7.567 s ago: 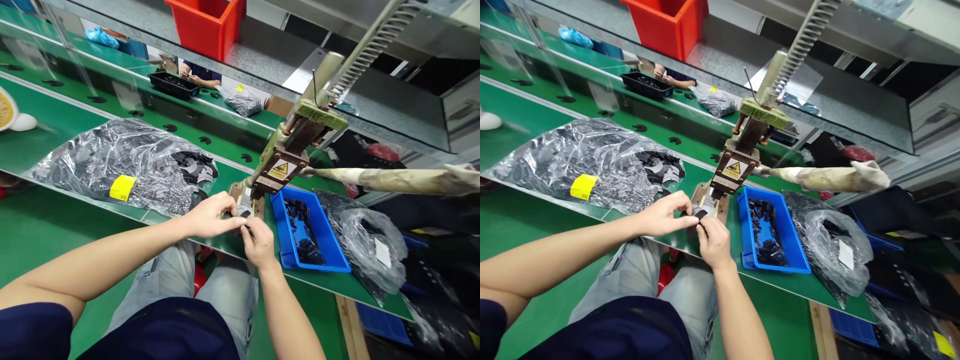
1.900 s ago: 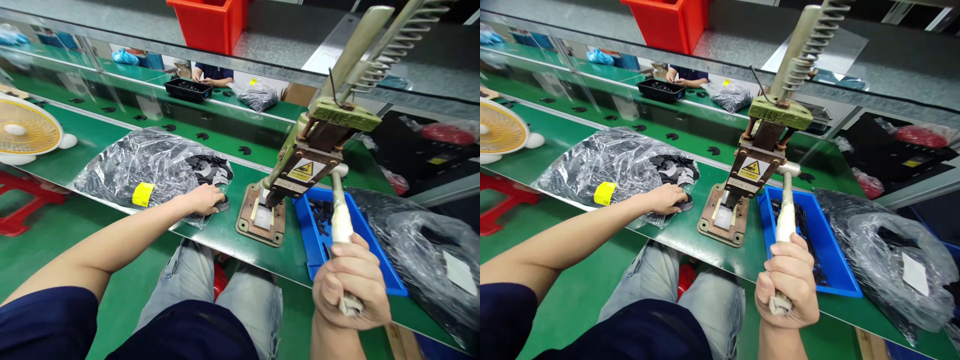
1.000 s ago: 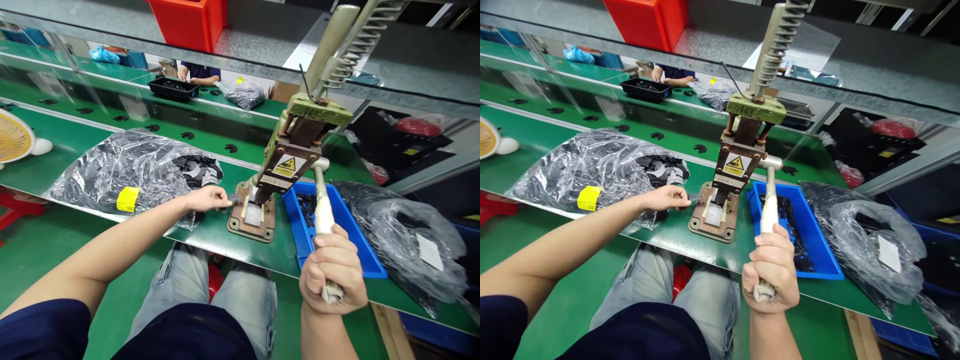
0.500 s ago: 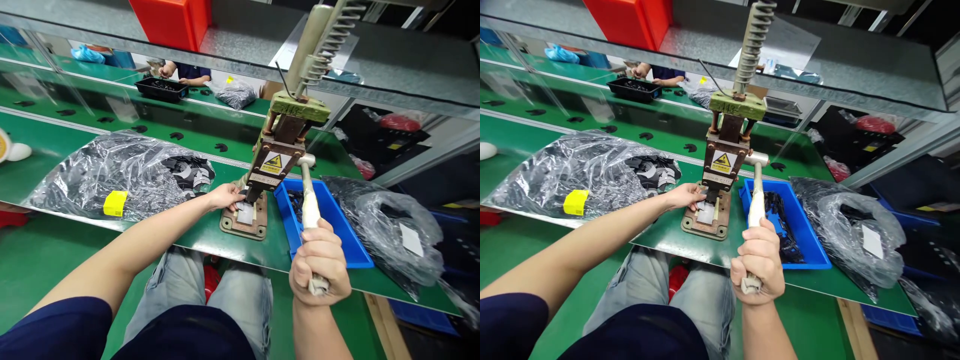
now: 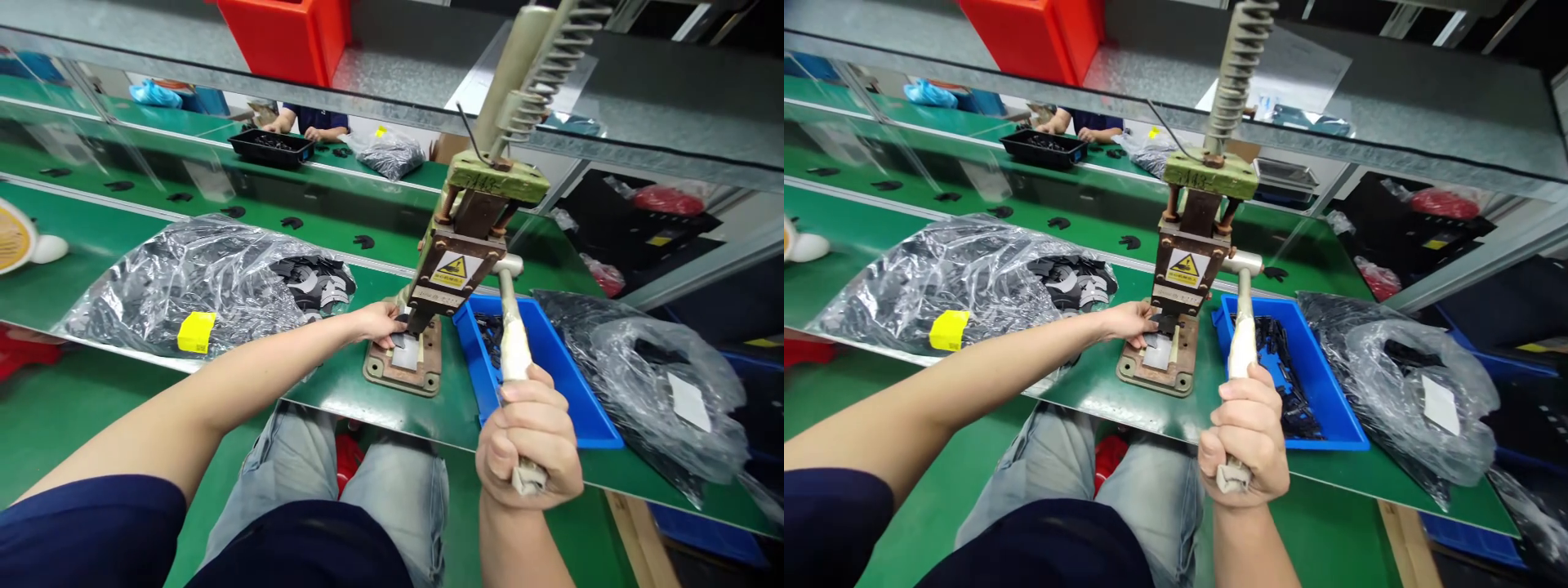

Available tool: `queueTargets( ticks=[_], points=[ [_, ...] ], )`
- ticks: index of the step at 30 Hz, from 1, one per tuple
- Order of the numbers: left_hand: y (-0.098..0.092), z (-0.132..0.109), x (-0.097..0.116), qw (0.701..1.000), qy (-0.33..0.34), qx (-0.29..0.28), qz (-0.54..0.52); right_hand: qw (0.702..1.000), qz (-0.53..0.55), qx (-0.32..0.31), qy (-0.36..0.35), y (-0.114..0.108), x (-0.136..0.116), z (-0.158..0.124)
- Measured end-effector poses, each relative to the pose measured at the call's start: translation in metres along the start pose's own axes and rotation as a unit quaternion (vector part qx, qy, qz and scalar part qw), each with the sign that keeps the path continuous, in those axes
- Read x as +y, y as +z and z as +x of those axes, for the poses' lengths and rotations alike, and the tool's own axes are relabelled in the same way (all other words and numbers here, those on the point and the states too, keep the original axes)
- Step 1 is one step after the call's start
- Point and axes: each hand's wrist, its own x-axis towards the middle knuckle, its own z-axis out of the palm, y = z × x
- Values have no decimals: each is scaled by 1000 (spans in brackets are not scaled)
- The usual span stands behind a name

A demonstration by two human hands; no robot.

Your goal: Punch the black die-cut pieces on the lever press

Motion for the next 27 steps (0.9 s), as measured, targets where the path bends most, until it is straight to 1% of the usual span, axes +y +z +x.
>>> queueTargets(
  ticks=[1, 2, 4, 5, 6, 7, 8, 9, 11, 13, 14, 16, 18, 20, 22, 27],
  points=[
    [-4, -2, 2, 1000, 18, -14, 5, 1000, -2, -3, 0, -1, 0, 1],
    [-10, -5, 4, 998, 38, -39, 10, 1000, -3, -10, -2, -2, 1, 1],
    [-33, -12, 8, 991, 83, -103, 26, 1000, -3, -25, -7, -3, 3, 2],
    [-48, -17, 8, 986, 104, -122, 47, 999, -2, -30, -9, -4, 4, 2],
    [-64, -22, 6, 982, 127, -111, 85, 999, -1, -32, -8, -5, 4, 2],
    [-80, -27, 3, 976, 145, -77, 143, 1000, 0, -31, -5, -5, 5, 1],
    [-95, -33, -2, 964, 156, -35, 214, 1000, 1, -28, -2, -5, 5, 1],
    [-107, -40, -10, 944, 150, -2, 292, 1000, 1, -24, 1, -4, 5, 0],
    [-123, -51, -28, 894, 128, 32, 428, 1000, 4, -11, 4, -2, 6, -2],
    [-128, -60, -48, 848, 126, 52, 513, 1000, 6, 3, 4, 0, 6, -3],
    [-127, -63, -57, 830, 136, 58, 538, 1000, 6, 9, 8, 1, 5, -4],
    [-122, -65, -69, 805, 158, 65, 568, 1000, 3, 17, 8, 2, 6, -4],
    [-116, -65, -75, 792, 175, 59, 582, 1000, -2, 12, 10, 1, 6, -3],
    [-112, -63, -77, 787, 189, 48, 586, 1000, 1, 4, 0, 0, 7, -2],
    [-108, -61, -77, 787, 201, 38, 582, 1000, 4, -5, -8, -1, 8, -1],
    [-104, -61, -79, 810, 198, 38, 550, 1000, 4, 8, 0, 1, 5, 1]
  ],
)
